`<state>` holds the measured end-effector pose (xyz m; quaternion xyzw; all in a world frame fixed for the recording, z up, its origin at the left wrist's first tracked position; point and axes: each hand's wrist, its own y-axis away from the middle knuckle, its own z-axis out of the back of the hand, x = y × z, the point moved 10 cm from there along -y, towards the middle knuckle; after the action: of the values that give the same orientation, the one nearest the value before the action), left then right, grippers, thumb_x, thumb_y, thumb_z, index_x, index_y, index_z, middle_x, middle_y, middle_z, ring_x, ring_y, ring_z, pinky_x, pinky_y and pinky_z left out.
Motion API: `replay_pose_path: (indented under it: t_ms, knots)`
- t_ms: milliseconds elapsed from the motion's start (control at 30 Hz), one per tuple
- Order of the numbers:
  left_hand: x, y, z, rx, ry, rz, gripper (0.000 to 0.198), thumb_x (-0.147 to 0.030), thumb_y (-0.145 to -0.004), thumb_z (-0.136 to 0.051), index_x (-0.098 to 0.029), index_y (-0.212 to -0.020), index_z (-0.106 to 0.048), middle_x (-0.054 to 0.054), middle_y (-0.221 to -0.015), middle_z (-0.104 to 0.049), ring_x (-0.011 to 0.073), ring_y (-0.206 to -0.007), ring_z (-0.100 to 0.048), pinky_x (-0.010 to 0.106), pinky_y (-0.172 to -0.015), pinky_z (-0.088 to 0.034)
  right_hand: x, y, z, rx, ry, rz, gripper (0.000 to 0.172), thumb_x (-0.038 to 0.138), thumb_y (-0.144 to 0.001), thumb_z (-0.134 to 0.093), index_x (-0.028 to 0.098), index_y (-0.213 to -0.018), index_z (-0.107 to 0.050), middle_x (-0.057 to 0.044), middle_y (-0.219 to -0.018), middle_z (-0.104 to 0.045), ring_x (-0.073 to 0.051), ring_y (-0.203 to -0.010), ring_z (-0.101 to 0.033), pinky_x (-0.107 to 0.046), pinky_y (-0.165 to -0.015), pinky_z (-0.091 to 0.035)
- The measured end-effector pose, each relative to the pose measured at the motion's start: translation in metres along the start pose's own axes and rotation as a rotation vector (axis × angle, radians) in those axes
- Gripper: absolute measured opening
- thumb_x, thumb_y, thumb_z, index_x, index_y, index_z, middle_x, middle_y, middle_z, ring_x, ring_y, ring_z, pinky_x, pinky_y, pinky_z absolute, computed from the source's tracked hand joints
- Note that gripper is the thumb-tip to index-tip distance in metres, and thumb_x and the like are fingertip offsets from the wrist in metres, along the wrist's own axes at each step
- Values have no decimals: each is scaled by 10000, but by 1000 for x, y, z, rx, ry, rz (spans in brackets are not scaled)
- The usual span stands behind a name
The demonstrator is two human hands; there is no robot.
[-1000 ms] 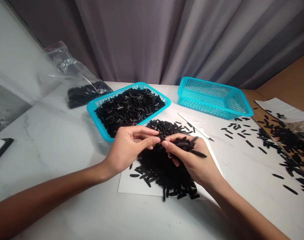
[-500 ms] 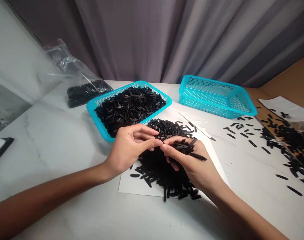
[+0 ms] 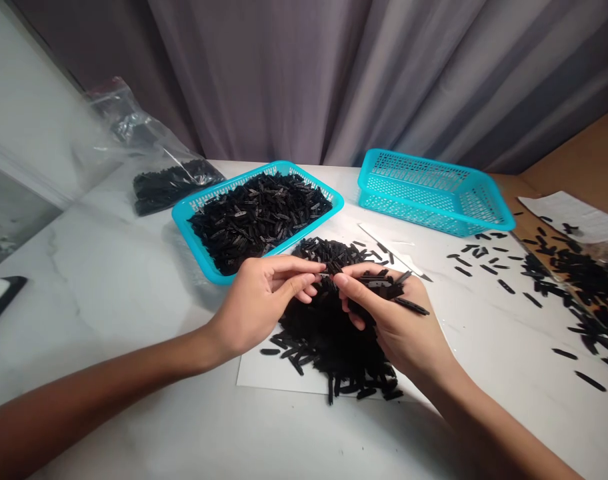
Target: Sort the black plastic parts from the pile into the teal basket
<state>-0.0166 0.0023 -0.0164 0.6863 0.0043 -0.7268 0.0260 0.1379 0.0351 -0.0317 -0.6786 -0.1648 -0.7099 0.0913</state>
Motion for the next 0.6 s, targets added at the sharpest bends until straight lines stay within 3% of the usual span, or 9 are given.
replay_pose_path:
  t_ms: [167, 433, 600]
  knots:
    - [5, -1, -4, 65, -13, 63, 383, -143, -921, -611, -184, -1302, -616, 22, -1041, -768, 108, -916, -730, 193, -899, -580, 5, -1, -2, 13, 78, 27, 168, 349, -812, -772, 188, -815, -724, 24, -598, -614, -84, -457, -511, -199, -433, -384]
    - [2, -2, 7, 6, -4, 84, 514, -161, -759, -796, -225, -1235, -613, -14, -822, -787, 135, -759, -746, 190, -753, -604, 19, 1, -9, 75, 221, 99, 132, 304, -832, -746, 173, -821, -737, 29, -608, -614, -65, -461, -498, -180, -436, -380]
    - [-6, -5, 12, -30, 21, 44, 540, -152, -699, -842, -194, -1190, -619, -5, -766, -783, 141, -699, -731, 192, -689, -601, 13, 1, -14, 152, 181, 35, 121, 292, -817, -763, 175, -815, -731, 38, -579, -595, -65, -444, -485, -185, -425, -352]
